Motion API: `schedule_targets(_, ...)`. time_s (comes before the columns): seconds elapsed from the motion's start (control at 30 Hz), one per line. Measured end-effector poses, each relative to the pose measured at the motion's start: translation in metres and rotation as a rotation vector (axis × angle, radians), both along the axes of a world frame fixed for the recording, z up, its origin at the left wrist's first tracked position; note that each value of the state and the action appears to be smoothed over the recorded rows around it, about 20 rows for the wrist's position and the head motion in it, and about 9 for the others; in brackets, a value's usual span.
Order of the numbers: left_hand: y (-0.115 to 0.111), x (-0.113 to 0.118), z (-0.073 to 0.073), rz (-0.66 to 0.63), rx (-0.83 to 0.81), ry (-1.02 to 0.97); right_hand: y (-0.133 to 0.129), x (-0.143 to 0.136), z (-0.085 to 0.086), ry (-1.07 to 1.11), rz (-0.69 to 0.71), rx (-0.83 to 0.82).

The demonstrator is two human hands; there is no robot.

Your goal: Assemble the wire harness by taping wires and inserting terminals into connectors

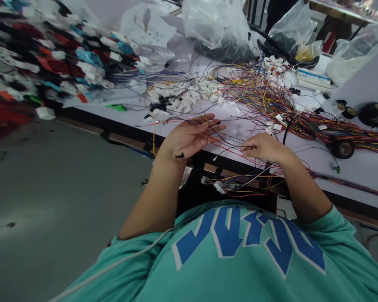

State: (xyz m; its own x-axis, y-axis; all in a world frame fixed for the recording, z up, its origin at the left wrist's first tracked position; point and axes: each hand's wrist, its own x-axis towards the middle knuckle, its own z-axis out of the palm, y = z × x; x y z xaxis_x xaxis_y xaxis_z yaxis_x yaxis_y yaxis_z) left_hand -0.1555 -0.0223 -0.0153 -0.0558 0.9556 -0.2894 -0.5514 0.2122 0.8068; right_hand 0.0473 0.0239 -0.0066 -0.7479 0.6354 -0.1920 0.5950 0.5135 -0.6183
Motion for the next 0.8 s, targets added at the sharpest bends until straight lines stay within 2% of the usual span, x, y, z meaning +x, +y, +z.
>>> schedule_targets(0.13, -0.001, 0.001, 0.0, 0.022, -0.032, 0.023, 0.001, -0.001, 0.002, 0.01, -0.04, -0.03)
schedule_targets(0.37, -0.006, -0.006, -0.01, -0.027, -0.09, 0.054, 0.004, 0.007, 0.015, 0.266, -0.233, -0.268)
schedule_targets(0.5, -0.013, -0.01, -0.004, -0.018, -0.129, 0.188, 0.006, 0.014, 0.021, 0.381, -0.295, -0.349)
schedule_targets(0.6, -0.023, -0.016, 0.008, -0.02, -0.231, 0.437, 0.009, 0.022, 0.024, 0.461, -0.307, -0.389)
schedule_targets(0.7, -0.036, -0.024, 0.018, -0.015, -0.352, 0.914, 0.013, 0.03, 0.026, 0.54, -0.322, -0.421)
schedule_targets(0.77, -0.042, -0.023, 0.021, 0.038, -0.331, 1.243, 0.014, 0.034, 0.027, 0.574, -0.329, -0.431)
schedule_targets(0.8, -0.044, -0.02, 0.022, 0.045, -0.284, 1.345, 0.014, 0.036, 0.028, 0.586, -0.329, -0.433)
